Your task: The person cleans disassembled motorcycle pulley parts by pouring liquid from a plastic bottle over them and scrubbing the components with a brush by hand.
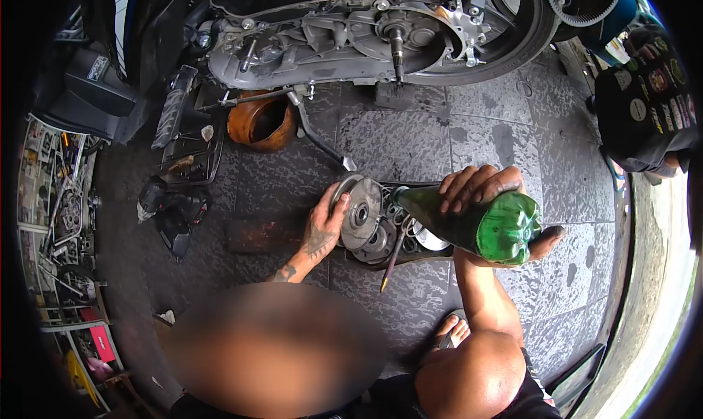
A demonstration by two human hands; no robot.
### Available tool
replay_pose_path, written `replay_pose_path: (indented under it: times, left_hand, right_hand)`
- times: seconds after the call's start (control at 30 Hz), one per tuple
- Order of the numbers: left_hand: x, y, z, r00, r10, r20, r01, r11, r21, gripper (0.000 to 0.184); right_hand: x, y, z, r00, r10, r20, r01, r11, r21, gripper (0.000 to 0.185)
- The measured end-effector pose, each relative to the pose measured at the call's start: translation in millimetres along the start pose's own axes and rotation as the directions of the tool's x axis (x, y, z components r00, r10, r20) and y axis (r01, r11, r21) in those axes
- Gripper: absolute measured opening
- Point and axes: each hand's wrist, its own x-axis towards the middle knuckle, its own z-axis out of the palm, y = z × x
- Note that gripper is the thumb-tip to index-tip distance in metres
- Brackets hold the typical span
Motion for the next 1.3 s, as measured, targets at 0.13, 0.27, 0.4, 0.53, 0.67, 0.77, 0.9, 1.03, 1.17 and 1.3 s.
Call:
replay_pose_path:
  times: [0.13, 0.27, 0.4, 0.53, 0.67, 0.77, 0.9, 1.03, 1.17, 1.3]
  left_hand:
    - [1.3, 4.2, -9.5, 0.999, 0.003, 0.045, -0.002, 1.000, -0.029, 0.048]
    - [0.6, 5.6, -8.3, 0.995, 0.004, 0.103, -0.003, 1.000, -0.011, 0.058]
    - [4.7, -7.8, -6.5, 0.999, 0.018, 0.049, -0.019, 1.000, 0.016, 0.059]
    - [3.5, -8.7, -6.2, 0.999, 0.000, 0.051, -0.001, 1.000, 0.021, 0.060]
    - [3.5, -5.7, -8.8, 0.996, -0.024, 0.087, 0.023, 1.000, 0.017, 0.060]
    - [2.2, 0.1, -7.5, 0.997, 0.038, 0.067, -0.039, 0.999, 0.005, 0.061]
    - [0.0, -0.7, -7.8, 0.996, 0.049, 0.076, -0.051, 0.999, 0.019, 0.059]
    - [-4.6, -10.8, -7.9, 0.993, 0.095, 0.072, -0.092, 0.995, -0.043, 0.059]
    - [-12.3, -29.9, -10.9, 0.982, 0.161, 0.095, -0.140, 0.969, -0.201, 0.058]
    - [-20.1, -41.6, -10.1, 0.973, 0.217, 0.072, -0.194, 0.950, -0.246, 0.057]
  right_hand:
    - [0.0, 7.0, 6.7, 0.999, 0.018, -0.040, -0.018, 1.000, 0.005, 0.097]
    - [0.1, 5.6, 16.1, 0.995, 0.053, -0.079, -0.052, 0.999, 0.016, 0.098]
    - [3.6, 8.1, 20.0, 0.994, 0.083, -0.076, -0.081, 0.996, 0.033, 0.099]
    - [13.2, 7.3, 28.2, 0.985, 0.142, -0.096, -0.141, 0.990, 0.013, 0.099]
    - [15.7, 11.8, 28.1, 0.973, 0.203, -0.113, -0.203, 0.979, 0.013, 0.099]
    - [13.7, 13.2, 28.6, 0.959, 0.244, -0.144, -0.239, 0.970, 0.052, 0.100]
    - [10.4, 11.9, 27.4, 0.934, 0.295, -0.203, -0.303, 0.953, -0.011, 0.101]
    - [2.9, 10.8, 19.6, 0.904, 0.347, -0.249, -0.383, 0.917, -0.112, 0.098]
    - [-6.4, 6.9, 25.1, 0.844, 0.412, -0.344, -0.448, 0.893, -0.029, 0.095]
    - [-2.7, -2.1, 27.6, 0.863, 0.361, -0.353, -0.411, 0.909, -0.074, 0.082]
